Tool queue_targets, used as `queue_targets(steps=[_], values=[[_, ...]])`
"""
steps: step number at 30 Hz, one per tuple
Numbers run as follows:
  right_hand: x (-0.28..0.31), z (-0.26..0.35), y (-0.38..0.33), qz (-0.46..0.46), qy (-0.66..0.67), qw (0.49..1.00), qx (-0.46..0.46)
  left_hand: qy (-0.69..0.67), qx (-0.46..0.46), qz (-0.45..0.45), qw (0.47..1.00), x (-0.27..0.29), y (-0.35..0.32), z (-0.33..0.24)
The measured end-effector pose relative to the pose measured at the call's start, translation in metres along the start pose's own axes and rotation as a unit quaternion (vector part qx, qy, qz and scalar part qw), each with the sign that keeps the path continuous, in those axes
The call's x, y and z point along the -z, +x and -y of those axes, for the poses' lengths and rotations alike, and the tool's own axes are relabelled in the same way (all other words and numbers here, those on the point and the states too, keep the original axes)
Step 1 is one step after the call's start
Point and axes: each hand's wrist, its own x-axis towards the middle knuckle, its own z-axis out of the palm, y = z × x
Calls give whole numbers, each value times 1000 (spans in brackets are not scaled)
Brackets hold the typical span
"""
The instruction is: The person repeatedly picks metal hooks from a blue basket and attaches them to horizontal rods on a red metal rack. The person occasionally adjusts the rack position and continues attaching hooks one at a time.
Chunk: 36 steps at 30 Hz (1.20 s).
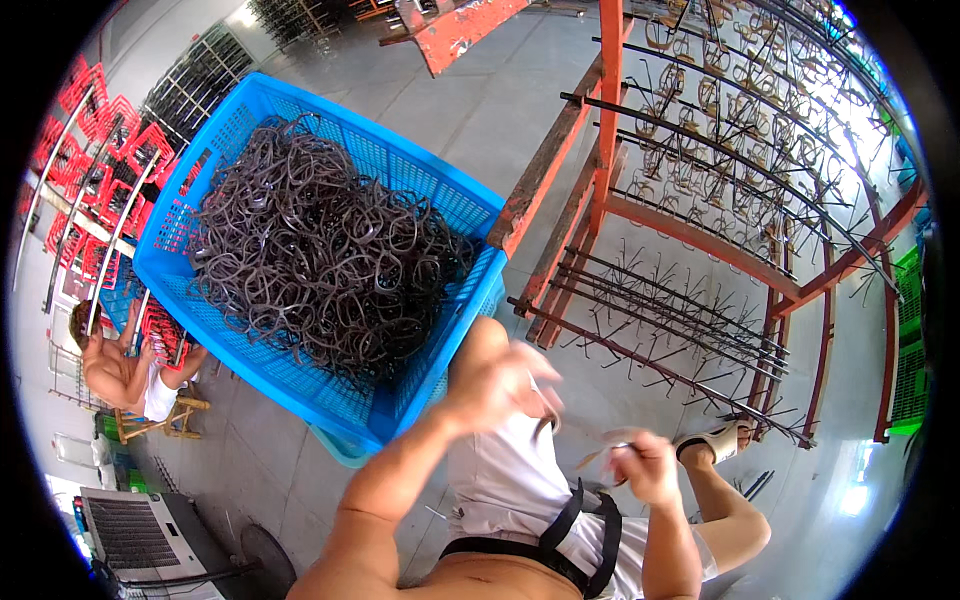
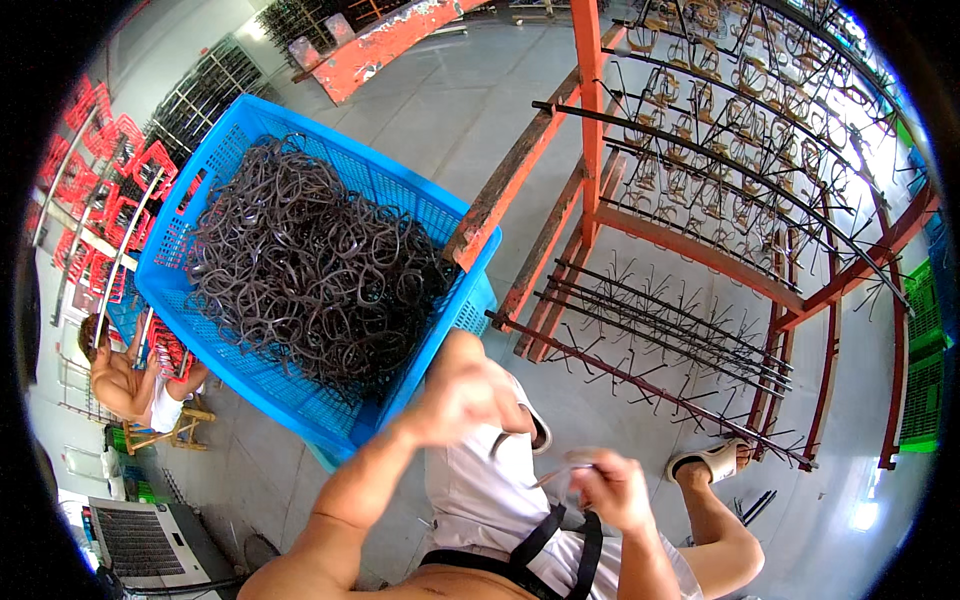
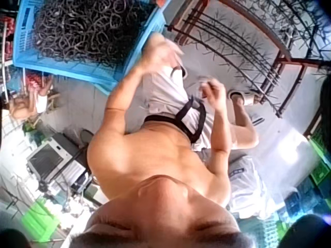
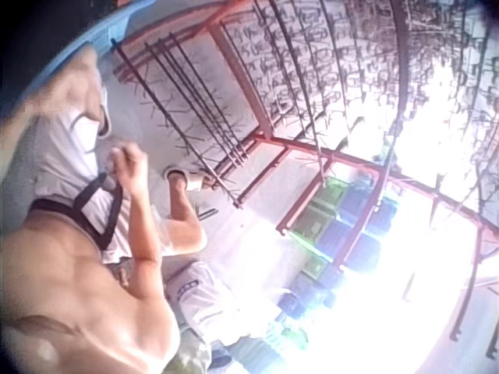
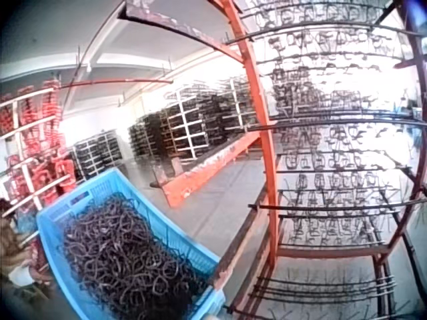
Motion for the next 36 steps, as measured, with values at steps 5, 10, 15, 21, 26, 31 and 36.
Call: queue_targets(steps=[5, 10, 15, 21, 26, 31, 36], values=[[68, -25, -29, -370, 187, 904, 107, 522, 446, -85, 722, 107, -45, 73], [92, -45, -22, -392, 85, 906, 136, 482, 485, -43, 729, 85, -99, 138], [33, -16, 11, -213, 103, 971, 47, 541, 318, -126, 768, 86, -125, 149], [-3, -3, 24, -133, 143, 979, 51, 519, 99, -318, 787, 132, -90, 137], [-1, 1, 25, -155, 150, 975, 53, 481, 119, -334, 802, 227, 7, 141], [16, 10, -2, -248, 193, 948, 51, 264, 486, -186, 812, 217, 87, 159], [89, 26, -73, -508, 254, 812, 131, 296, 518, -228, 769, 217, 93, 162]])
